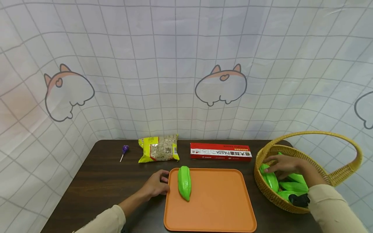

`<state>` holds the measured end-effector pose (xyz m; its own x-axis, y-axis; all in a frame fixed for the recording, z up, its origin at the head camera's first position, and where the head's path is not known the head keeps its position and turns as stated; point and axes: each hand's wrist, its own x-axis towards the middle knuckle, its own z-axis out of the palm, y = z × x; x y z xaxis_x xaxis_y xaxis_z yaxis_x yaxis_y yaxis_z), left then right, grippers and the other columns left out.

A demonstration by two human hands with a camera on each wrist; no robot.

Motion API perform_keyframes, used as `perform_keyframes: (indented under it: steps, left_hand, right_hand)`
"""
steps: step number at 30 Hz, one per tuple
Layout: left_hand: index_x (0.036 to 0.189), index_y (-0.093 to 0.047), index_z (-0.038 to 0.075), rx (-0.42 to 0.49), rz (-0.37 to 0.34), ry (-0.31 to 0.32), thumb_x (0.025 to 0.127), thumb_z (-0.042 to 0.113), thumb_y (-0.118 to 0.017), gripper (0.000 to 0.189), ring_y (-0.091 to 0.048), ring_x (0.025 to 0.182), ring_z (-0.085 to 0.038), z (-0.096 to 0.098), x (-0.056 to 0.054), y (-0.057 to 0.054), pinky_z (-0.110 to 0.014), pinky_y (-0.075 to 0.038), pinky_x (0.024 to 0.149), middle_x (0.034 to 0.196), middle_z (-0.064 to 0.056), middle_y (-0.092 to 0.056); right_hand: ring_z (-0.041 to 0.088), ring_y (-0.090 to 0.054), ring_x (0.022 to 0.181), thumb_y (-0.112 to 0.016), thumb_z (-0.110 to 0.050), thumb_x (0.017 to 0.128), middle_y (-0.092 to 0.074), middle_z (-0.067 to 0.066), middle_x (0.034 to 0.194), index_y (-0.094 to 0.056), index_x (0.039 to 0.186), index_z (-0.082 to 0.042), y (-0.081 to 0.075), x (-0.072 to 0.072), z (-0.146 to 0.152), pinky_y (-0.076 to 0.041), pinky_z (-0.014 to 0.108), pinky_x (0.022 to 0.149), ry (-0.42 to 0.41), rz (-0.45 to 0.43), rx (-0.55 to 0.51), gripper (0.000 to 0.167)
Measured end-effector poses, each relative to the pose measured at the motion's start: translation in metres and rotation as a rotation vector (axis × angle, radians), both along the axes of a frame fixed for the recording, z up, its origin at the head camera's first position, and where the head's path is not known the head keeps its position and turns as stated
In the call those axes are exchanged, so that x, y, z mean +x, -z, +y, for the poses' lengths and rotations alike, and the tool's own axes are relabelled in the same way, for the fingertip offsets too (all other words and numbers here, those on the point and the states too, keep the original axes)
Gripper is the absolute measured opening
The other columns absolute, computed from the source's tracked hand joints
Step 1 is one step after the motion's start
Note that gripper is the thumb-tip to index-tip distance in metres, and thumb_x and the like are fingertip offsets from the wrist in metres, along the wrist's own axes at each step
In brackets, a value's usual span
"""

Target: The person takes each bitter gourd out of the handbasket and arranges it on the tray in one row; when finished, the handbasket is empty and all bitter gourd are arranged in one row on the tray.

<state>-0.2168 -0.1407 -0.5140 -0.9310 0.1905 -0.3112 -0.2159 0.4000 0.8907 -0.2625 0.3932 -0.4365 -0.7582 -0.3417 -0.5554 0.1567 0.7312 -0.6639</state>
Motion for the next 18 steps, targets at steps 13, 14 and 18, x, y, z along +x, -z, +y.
perform_keyframes:
  steps: [13, 14, 18]
  left_hand:
    - [0.139, -0.050, -0.001, -0.012, -0.011, 0.008, 0.073, -0.002, -0.073, 0.070, -0.066, 0.075, -0.020, -0.002, -0.001, 0.000, -0.036, -0.063, 0.065, 0.108, -0.017, -0.060]
    - [0.139, -0.049, -0.001, -0.013, -0.012, 0.010, 0.073, -0.002, -0.073, 0.070, -0.066, 0.075, -0.020, -0.002, -0.001, -0.001, -0.037, -0.064, 0.066, 0.108, -0.017, -0.060]
    - [0.139, -0.049, -0.001, -0.015, -0.012, 0.012, 0.073, -0.003, -0.073, 0.070, -0.066, 0.075, -0.020, -0.001, -0.001, -0.001, -0.037, -0.064, 0.066, 0.108, -0.017, -0.059]
  right_hand:
    - [0.026, -0.063, 0.096, -0.073, -0.028, 0.092, -0.047, 0.035, 0.136, -0.032, 0.148, 0.013, 0.000, -0.008, -0.017, -0.060, 0.045, 0.083, -0.026, 0.001, 0.067, 0.081]
    - [0.028, -0.064, 0.101, -0.073, -0.028, 0.092, -0.044, 0.038, 0.139, -0.032, 0.148, 0.013, 0.000, -0.009, -0.017, -0.060, 0.046, 0.084, -0.027, -0.002, 0.072, 0.081]
    - [0.040, -0.060, 0.117, -0.072, -0.029, 0.092, -0.034, 0.042, 0.146, -0.030, 0.149, 0.014, -0.002, -0.011, -0.017, -0.060, 0.049, 0.087, -0.045, -0.005, 0.079, 0.082]
